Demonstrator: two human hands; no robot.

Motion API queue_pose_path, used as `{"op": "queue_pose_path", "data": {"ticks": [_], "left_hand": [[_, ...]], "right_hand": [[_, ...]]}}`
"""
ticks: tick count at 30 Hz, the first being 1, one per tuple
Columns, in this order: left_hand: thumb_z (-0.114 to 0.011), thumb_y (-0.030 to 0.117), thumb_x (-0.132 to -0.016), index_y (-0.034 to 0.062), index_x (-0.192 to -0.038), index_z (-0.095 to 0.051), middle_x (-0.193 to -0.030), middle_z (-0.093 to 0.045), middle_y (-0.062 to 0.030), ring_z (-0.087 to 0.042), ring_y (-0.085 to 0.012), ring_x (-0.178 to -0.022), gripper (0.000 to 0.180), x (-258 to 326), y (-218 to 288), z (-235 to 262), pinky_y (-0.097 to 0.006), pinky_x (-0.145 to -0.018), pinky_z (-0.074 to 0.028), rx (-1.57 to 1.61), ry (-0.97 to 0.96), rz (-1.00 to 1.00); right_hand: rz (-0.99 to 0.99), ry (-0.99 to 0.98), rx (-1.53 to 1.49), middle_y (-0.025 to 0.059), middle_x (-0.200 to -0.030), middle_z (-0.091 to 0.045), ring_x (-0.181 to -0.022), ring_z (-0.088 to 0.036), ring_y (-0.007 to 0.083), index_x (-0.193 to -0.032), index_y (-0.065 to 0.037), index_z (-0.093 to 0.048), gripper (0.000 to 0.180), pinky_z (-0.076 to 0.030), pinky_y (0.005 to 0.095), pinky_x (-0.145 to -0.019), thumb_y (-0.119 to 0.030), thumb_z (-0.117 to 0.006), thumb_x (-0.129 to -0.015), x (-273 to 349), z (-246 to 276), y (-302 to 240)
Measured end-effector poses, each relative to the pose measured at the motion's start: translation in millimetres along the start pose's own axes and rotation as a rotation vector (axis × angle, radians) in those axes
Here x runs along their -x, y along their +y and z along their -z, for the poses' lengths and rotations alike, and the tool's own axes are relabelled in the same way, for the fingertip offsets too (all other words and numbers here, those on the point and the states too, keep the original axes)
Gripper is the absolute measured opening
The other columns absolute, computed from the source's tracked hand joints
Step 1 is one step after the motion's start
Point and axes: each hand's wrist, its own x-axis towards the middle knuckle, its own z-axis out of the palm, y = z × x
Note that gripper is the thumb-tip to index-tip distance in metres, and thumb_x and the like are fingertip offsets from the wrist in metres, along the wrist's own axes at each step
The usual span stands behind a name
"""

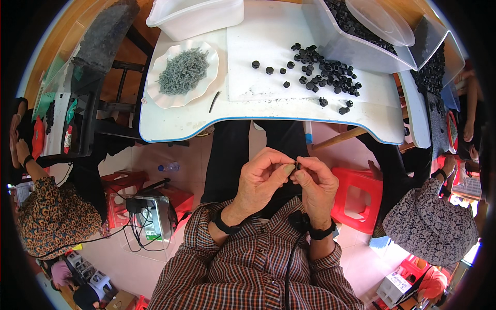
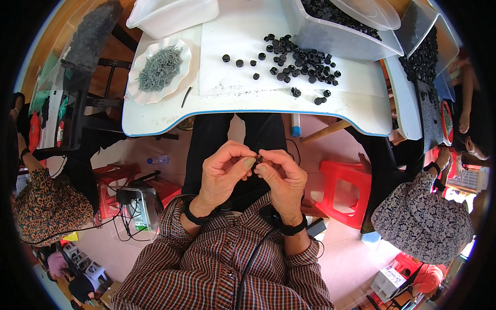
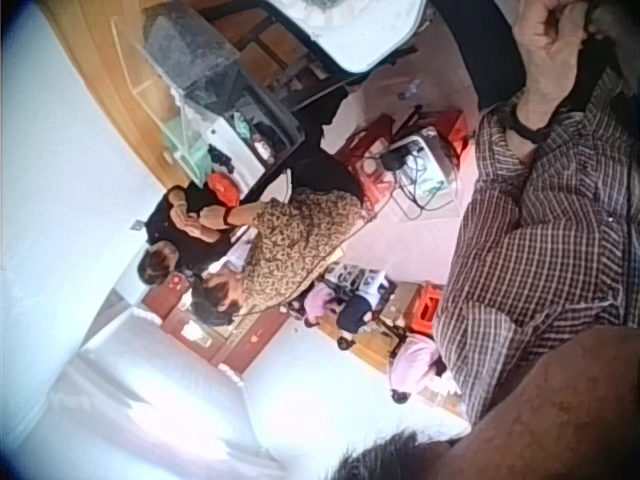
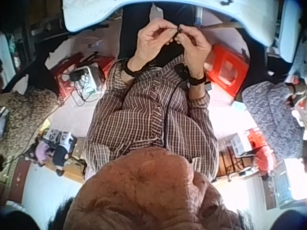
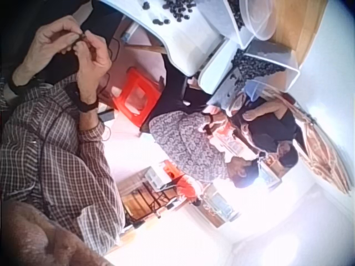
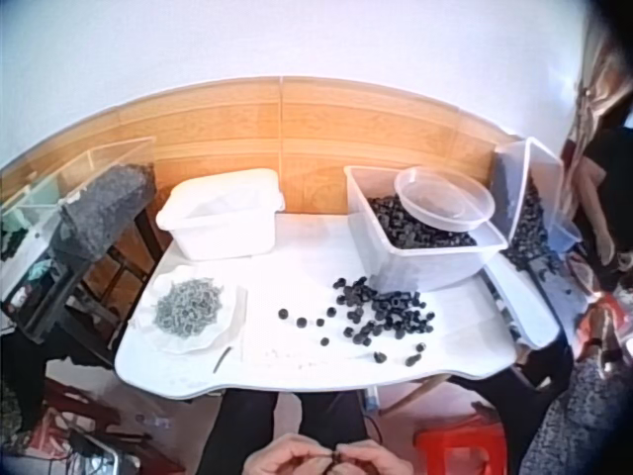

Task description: Assembling small black plastic components with green wires or fibers at a workbench.

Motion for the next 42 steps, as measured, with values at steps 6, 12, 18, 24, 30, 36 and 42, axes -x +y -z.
{"op": "queue_pose_path", "data": {"ticks": [6, 12, 18, 24, 30, 36, 42], "left_hand": [[-0.062, 0.002, -0.091, -0.0016, -0.102, -0.064, -0.096, -0.058, -0.0046, -0.058, -0.0063, -0.071, 0.012, -1, -1, 1, -0.018, -0.059, -0.049, -0.036, -0.001, -0.005], [-0.062, 0.002, -0.091, -0.0018, -0.102, -0.064, -0.095, -0.059, -0.0043, -0.058, -0.0066, -0.071, 0.012, -3, 0, 1, -0.019, -0.059, -0.049, -0.069, -0.002, 0.030], [-0.060, 0.006, -0.093, -0.0016, -0.103, -0.065, -0.090, -0.060, -0.0033, -0.058, -0.0070, -0.070, 0.013, -5, -2, 2, -0.019, -0.059, -0.048, 0.073, 0.020, 0.126], [-0.059, 0.006, -0.094, -0.0019, -0.105, -0.064, -0.089, -0.060, -0.0034, -0.057, -0.0069, -0.069, 0.014, -4, -1, 0, -0.019, -0.060, -0.048, 0.056, 0.014, 0.127], [-0.059, 0.006, -0.094, -0.0016, -0.102, -0.063, -0.089, -0.059, -0.0027, -0.058, -0.0061, -0.070, 0.012, -4, -2, -3, -0.019, -0.059, -0.048, -0.024, 0.044, 0.062], [-0.058, 0.008, -0.095, -0.0013, -0.100, -0.062, -0.088, -0.058, -0.0025, -0.058, -0.0053, -0.070, 0.011, -4, -3, -3, -0.018, -0.058, -0.048, -0.066, 0.019, 0.049], [-0.057, 0.008, -0.096, -0.0012, -0.103, -0.063, -0.089, -0.058, -0.0025, -0.058, -0.0054, -0.072, 0.013, -3, 0, -4, -0.018, -0.059, -0.048, -0.033, 0.023, 0.057]], "right_hand": [[-0.052, 0.024, 0.038, 0.0063, -0.092, -0.063, -0.076, -0.061, 0.0103, -0.107, 0.003, -0.065, 0.021, -0.051, 0.0214, -0.070, 0.003, -0.066, -0.086, -1, 0, 2], [-0.075, 0.023, -0.102, 0.0055, -0.089, -0.063, -0.075, -0.060, 0.0096, -0.108, 0.004, -0.063, 0.021, -0.050, 0.0210, -0.069, 0.001, -0.065, -0.088, -2, 0, 6], [-0.096, 0.059, -0.132, 0.0045, -0.088, -0.063, -0.073, -0.058, 0.0087, -0.109, 0.004, -0.063, 0.021, -0.049, 0.0201, -0.068, 0.000, -0.065, -0.088, -4, -1, 6], [-0.103, 0.051, -0.141, 0.0045, -0.089, -0.063, -0.073, -0.058, 0.0084, -0.109, 0.003, -0.064, 0.022, -0.049, 0.0200, -0.068, 0.000, -0.065, -0.088, -3, 0, 7], [-0.074, 0.029, -0.111, 0.0060, -0.092, -0.062, -0.074, -0.059, 0.0089, -0.108, 0.004, -0.064, 0.021, -0.050, 0.0207, -0.069, 0.002, -0.064, -0.087, -4, 2, 8], [-0.035, -0.019, -0.159, 0.0070, -0.095, -0.062, -0.075, -0.059, 0.0098, -0.108, 0.005, -0.063, 0.021, -0.050, 0.0215, -0.070, 0.004, -0.063, -0.087, -5, 5, 10], [-0.072, 0.005, -0.202, 0.0073, -0.094, -0.063, -0.074, -0.059, 0.0101, -0.109, 0.005, -0.063, 0.021, -0.050, 0.0217, -0.069, 0.002, -0.064, -0.088, -4, 4, 12]]}}
